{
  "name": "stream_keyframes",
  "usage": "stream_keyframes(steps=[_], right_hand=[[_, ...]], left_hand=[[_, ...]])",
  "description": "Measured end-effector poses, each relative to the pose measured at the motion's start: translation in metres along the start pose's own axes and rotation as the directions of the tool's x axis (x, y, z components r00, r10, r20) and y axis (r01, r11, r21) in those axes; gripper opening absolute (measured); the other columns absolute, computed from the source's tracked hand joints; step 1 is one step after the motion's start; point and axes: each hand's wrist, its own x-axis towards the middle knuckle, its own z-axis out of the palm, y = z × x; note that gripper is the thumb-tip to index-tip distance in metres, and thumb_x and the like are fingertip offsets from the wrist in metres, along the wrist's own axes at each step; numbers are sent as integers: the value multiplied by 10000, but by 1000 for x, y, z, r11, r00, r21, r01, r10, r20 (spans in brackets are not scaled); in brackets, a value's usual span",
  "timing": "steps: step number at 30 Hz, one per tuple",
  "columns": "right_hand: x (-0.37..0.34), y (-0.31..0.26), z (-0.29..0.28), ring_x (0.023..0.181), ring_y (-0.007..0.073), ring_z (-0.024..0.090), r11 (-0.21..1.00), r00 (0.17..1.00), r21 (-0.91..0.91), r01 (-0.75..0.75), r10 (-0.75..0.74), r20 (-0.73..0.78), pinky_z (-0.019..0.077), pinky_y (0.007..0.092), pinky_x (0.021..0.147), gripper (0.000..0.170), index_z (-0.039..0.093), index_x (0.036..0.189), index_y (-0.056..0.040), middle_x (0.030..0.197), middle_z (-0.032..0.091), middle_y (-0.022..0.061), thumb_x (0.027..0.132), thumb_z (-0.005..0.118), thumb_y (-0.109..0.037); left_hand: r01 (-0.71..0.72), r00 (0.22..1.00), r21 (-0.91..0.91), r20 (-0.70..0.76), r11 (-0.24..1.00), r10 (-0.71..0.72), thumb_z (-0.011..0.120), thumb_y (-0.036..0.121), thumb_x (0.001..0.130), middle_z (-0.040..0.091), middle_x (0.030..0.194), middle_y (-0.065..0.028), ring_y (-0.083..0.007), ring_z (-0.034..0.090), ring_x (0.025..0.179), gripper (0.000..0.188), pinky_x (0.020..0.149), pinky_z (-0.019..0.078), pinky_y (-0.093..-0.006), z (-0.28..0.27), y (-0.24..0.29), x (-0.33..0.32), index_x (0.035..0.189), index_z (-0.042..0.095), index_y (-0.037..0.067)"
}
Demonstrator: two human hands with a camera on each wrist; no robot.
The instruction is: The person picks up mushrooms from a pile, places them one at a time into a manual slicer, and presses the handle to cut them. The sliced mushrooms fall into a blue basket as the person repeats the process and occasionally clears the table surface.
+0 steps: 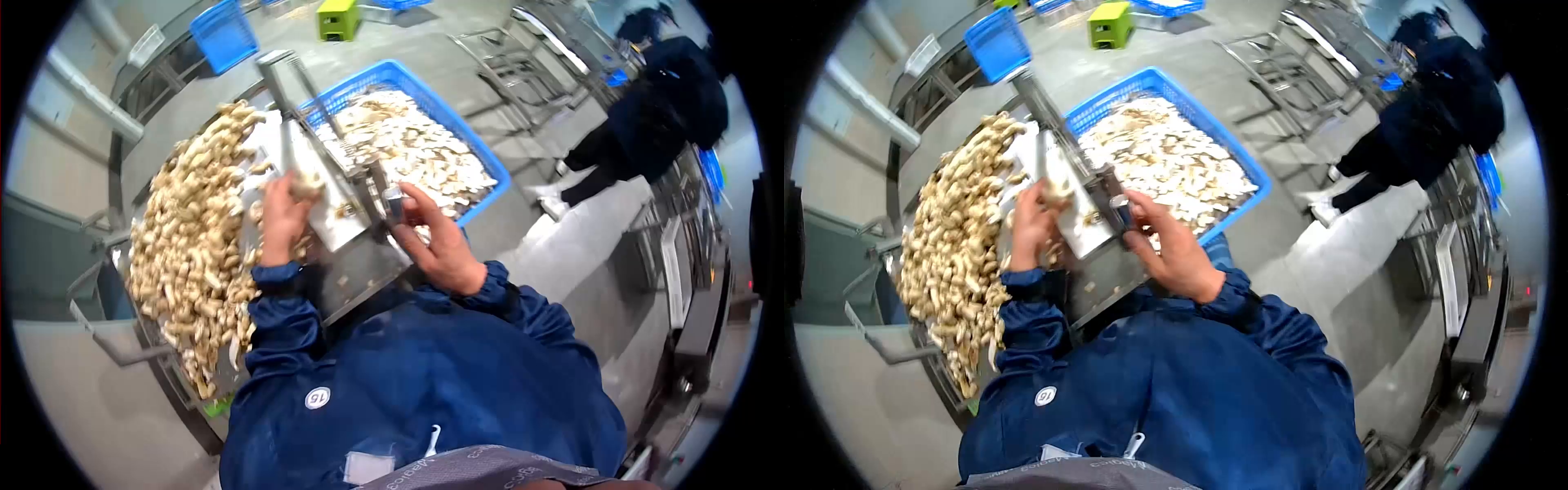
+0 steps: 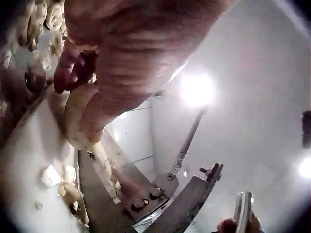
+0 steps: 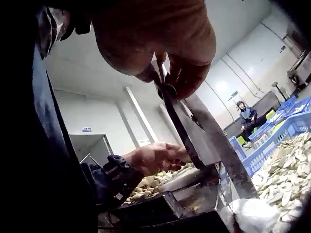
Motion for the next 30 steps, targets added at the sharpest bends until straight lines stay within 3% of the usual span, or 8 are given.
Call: stream_keyframes(steps=[4,12,16,22,24,26,28,30], right_hand=[[4,5,3,844,162,615,1000,998,2,-8,8,63,500,312,797,609,280,1489,-104,1042,646,110,960,577,-55],[12,1,9,800,136,612,1000,998,24,-1,0,64,510,295,749,587,281,1487,-108,1050,649,107,973,559,-62],[14,4,11,782,122,611,999,998,48,20,-23,65,516,281,722,555,297,1474,-110,1032,643,104,979,538,-45],[19,0,12,732,101,586,997,997,79,6,-13,80,506,249,670,481,337,1432,-100,972,622,74,990,520,-46],[21,2,13,698,97,549,995,997,98,3,-10,73,483,246,643,445,357,1405,-93,925,597,54,993,522,-59],[23,5,15,665,94,505,995,998,97,4,-11,63,451,245,615,410,376,1379,-86,876,564,35,997,524,-74],[27,7,16,634,93,454,997,999,73,13,-17,51,412,247,585,376,391,1352,-81,823,524,18,1001,525,-93],[31,-4,13,620,98,425,999,998,22,-31,30,52,388,255,575,350,404,1331,-77,786,491,15,1004,526,-109]], left_hand=[[122,992,119,-22,985,-121,783,279,772,577,1144,-190,-353,564,1064,585,930,454,-403,-10,36,-2,1239,582,-11],[-87,956,201,-258,976,138,858,209,702,585,1060,-156,-340,620,909,551,786,527,-390,20,23,-1,1144,595,10],[-21,950,115,-306,993,56,856,244,706,581,1037,-158,-348,620,918,564,789,523,-398,38,24,1,1157,592,32],[-47,929,175,-355,984,107,853,296,707,564,1048,-165,-349,614,916,611,776,518,-417,41,28,6,1173,576,12],[-43,923,188,-369,981,111,846,306,719,558,1056,-161,-353,610,926,621,780,518,-423,42,27,9,1190,559,21],[-62,922,-19,-383,998,50,842,303,725,557,1058,-163,-360,606,920,632,783,518,-430,58,2,15,1201,552,7],[-101,903,121,-406,988,141,828,261,752,564,1045,-157,-337,620,883,599,768,526,-406,52,11,12,1206,557,-22],[-95,932,4,-352,995,90,817,228,770,570,1037,-149,-306,631,858,562,751,530,-380,48,4,14,1206,571,-25]])
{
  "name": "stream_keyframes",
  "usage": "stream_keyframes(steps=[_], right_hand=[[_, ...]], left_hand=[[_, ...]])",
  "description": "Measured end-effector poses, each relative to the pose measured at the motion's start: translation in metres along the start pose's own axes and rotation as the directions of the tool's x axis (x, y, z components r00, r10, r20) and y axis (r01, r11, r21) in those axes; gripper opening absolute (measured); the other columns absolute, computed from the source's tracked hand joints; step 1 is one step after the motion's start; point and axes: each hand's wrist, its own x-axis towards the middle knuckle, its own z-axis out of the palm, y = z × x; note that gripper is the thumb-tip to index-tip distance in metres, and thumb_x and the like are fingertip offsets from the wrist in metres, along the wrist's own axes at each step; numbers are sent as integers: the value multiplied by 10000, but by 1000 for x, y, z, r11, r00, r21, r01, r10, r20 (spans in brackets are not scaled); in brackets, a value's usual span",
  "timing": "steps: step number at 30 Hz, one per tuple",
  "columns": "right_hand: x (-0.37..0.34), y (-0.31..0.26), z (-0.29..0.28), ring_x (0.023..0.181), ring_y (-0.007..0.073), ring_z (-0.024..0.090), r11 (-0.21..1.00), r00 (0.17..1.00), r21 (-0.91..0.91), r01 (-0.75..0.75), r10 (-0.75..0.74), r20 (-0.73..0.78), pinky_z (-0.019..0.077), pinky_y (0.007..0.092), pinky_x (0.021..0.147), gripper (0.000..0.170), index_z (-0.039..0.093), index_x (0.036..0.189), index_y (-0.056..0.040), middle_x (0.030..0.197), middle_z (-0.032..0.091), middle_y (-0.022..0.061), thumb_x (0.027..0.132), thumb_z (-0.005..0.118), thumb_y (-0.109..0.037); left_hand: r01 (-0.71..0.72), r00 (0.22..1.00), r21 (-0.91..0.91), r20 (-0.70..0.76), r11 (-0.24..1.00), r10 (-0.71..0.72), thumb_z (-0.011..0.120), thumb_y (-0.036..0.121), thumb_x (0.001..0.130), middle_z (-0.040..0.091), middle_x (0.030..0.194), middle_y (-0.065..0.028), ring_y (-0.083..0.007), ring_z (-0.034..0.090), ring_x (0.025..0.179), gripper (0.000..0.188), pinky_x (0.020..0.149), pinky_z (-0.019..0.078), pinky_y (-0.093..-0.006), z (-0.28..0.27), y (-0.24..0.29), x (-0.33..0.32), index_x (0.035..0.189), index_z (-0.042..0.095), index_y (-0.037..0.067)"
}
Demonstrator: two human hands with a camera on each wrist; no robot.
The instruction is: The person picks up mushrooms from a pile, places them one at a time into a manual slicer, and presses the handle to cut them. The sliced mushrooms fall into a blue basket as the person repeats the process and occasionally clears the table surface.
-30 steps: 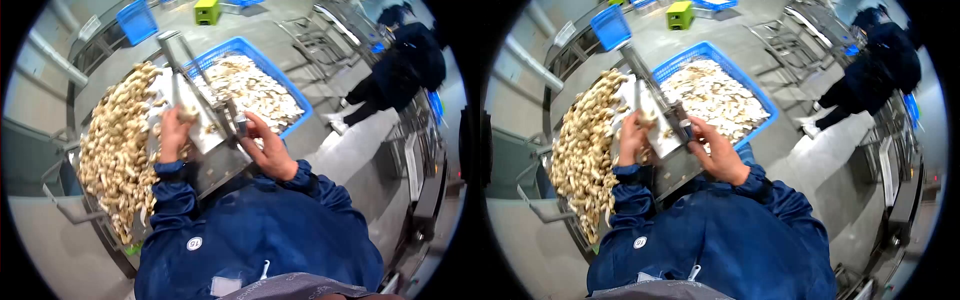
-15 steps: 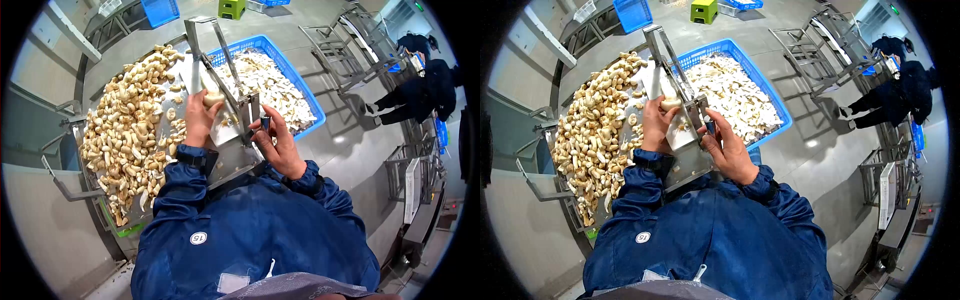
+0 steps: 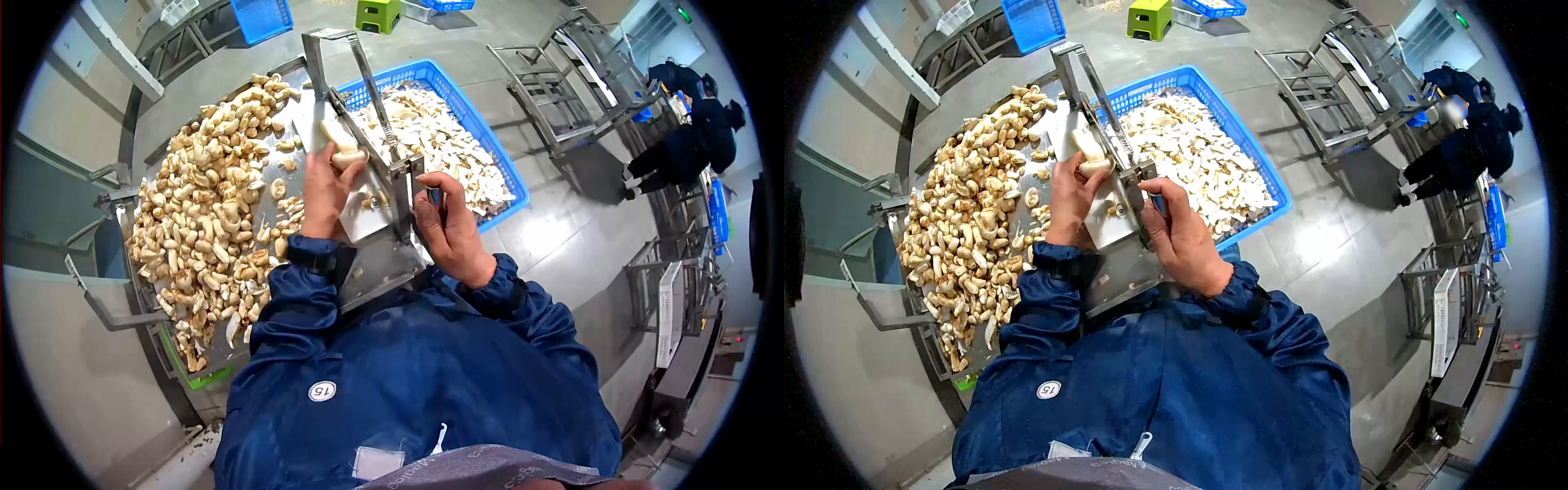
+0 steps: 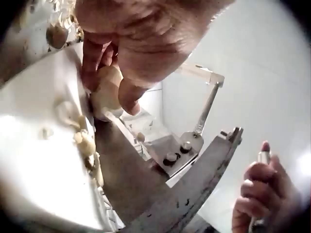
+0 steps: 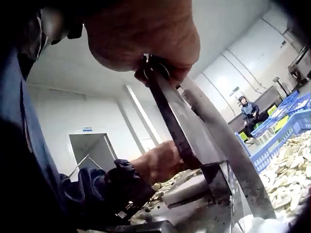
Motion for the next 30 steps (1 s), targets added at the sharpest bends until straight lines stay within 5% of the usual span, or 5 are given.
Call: stream_keyframes(steps=[5,9,20,27,30], right_hand=[[20,-14,-2,603,100,418,995,997,-63,72,-74,-23,378,266,564,282,444,1275,-70,736,474,27,1010,519,-132],[39,-28,-4,600,80,416,1000,1000,-1,-3,3,-21,368,254,549,219,475,1212,-71,704,479,11,1019,510,-168],[-44,103,35,654,100,450,956,955,124,266,-243,-169,392,251,591,138,457,1101,-40,836,501,58,982,526,-43],[46,-33,2,617,51,392,926,999,378,-22,32,-21,345,206,549,119,483,1104,-42,741,466,-30,1023,485,-129],[39,-21,11,616,38,378,947,995,320,25,7,-98,314,182,549,99,481,1096,-50,746,466,-23,1033,455,-121]], left_hand=[[148,981,26,124,989,-150,794,148,806,591,974,-162,-254,661,849,472,756,551,-331,-19,16,9,1198,608,-39],[6,997,76,80,997,-12,814,186,764,586,942,-163,-322,606,813,482,731,499,-391,-14,13,11,1150,622,-28],[86,994,-11,71,996,-85,819,229,741,590,880,-159,-327,602,799,507,721,491,-399,-15,19,13,1116,642,-62],[0,1000,48,11,999,0,824,181,767,600,875,-139,-231,640,729,463,661,532,-344,-14,27,13,1128,643,-46],[19,998,71,55,997,-23,820,191,770,596,867,-148,-264,620,708,455,679,531,-353,-15,25,16,1114,644,-50]])
